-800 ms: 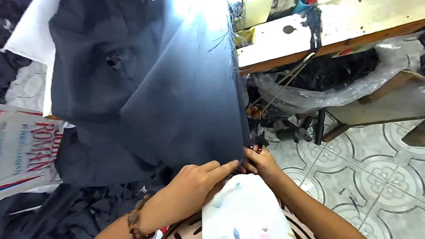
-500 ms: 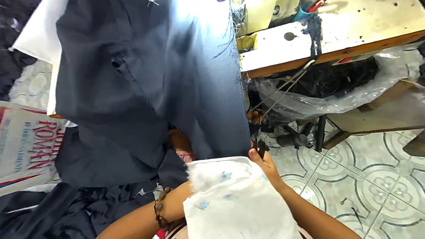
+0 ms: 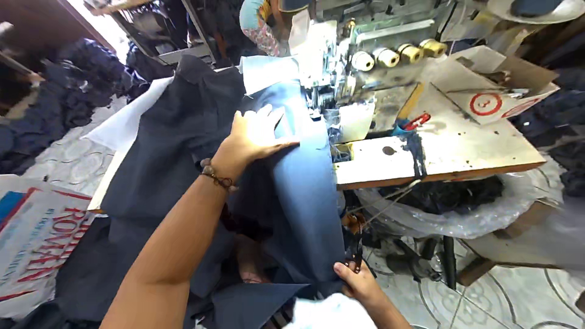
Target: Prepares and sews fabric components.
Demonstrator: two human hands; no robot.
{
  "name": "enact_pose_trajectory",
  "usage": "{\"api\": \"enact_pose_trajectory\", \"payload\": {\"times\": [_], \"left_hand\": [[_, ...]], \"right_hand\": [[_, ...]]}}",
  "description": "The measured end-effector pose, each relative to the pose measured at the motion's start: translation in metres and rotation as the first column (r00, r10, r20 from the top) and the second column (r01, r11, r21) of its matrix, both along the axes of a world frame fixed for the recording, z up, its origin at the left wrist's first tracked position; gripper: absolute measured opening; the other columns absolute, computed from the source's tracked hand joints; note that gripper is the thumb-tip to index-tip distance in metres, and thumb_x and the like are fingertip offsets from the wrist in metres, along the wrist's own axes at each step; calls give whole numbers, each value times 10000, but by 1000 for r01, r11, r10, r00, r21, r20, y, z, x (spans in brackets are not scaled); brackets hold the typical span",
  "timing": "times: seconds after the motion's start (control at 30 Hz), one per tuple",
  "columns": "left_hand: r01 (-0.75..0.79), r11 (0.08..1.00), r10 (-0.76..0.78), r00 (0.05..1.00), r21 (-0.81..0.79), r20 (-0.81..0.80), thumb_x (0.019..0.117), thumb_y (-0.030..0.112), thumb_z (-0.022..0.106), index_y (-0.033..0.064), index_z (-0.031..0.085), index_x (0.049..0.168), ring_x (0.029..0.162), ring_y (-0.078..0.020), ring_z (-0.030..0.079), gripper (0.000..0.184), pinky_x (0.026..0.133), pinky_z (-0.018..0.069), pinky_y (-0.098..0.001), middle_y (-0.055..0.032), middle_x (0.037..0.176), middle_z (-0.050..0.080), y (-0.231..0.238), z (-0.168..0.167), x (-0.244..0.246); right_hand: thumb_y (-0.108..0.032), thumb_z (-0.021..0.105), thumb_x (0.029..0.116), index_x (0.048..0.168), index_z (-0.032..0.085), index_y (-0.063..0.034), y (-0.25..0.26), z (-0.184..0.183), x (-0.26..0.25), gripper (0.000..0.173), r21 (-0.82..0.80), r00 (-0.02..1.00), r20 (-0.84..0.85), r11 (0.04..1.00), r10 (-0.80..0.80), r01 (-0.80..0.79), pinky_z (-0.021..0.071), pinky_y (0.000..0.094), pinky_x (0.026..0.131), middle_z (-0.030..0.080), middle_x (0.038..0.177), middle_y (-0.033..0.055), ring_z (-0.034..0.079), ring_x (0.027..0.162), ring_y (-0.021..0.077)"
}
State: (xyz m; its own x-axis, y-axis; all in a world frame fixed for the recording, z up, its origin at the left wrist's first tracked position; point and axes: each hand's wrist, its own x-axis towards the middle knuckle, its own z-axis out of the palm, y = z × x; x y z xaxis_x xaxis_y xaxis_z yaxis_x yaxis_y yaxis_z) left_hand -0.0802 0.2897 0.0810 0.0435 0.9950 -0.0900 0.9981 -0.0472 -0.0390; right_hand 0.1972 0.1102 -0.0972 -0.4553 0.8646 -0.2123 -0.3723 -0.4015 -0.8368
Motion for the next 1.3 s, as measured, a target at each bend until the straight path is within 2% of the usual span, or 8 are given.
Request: {"api": "enact_pose_trajectory", "payload": {"times": [0.23,0.53,0.7,0.83,0.93,1.07,1.17,1.3], "left_hand": [[-164,960,153,986,-225,-66,744,904,569,139,119,1662,1411,-509,412,1277,1053,367,-724,-227,1697,139,75,15,-7],[-254,953,229,960,-164,-159,860,831,505,79,198,1642,1457,-437,400,1127,1080,359,-713,-225,1625,347,148,23,-17],[-340,937,326,934,81,148,871,726,630,104,293,1617,1407,-513,412,1028,1056,326,-758,-255,1609,347,150,9,-11],[-148,908,34,959,391,282,964,371,683,102,468,1533,1350,-429,509,665,1038,418,-660,-198,1543,464,101,-1,-5],[-80,898,-75,941,433,330,1019,235,627,57,568,1388,1114,-374,653,414,897,543,-569,-201,1355,593,-6,-1,2],[19,924,-171,914,383,367,988,311,655,29,667,1216,987,-298,697,363,848,587,-502,-163,1126,687,-97,-49,2],[19,917,-214,866,398,451,939,429,686,6,662,1198,990,-299,706,497,847,595,-470,-178,1148,691,-125,-85,25],[-156,871,-122,850,465,512,887,455,727,-13,568,1328,1045,-338,689,662,835,587,-510,-214,1290,625,-124,-111,51]], "right_hand": [[-207,616,966,772,608,-272,74,-2,-26,205,45,992,-74,994,100,-97,437,134,417,585,570,-135,484,417,-42],[-43,421,1031,786,528,-156,139,45,-65,290,-28,991,-130,1000,-18,14,423,148,393,509,494,-76,451,370,-5],[-81,408,1088,739,506,-122,162,61,-81,365,-28,995,-65,997,-72,70,423,163,396,462,451,-47,453,362,22],[-115,451,1092,756,492,-114,175,63,-91,339,16,991,-43,992,-126,127,392,168,384,431,451,-46,408,356,24],[-153,464,1096,794,485,-121,176,63,-92,304,27,988,-67,990,-136,138,358,159,381,401,470,-56,358,362,12],[-190,437,1108,749,510,-116,154,55,-92,374,30,979,-103,983,-178,182,432,178,392,428,445,-49,432,356,35],[-152,424,1096,753,504,-128,109,33,-90,353,23,979,-83,981,-188,190,481,219,429,459,443,-59,480,371,56],[-70,576,984,772,572,-127,47,-14,-85,220,1,983,-50,984,-176,176,471,213,455,509,483,-76,490,407,39]]}}
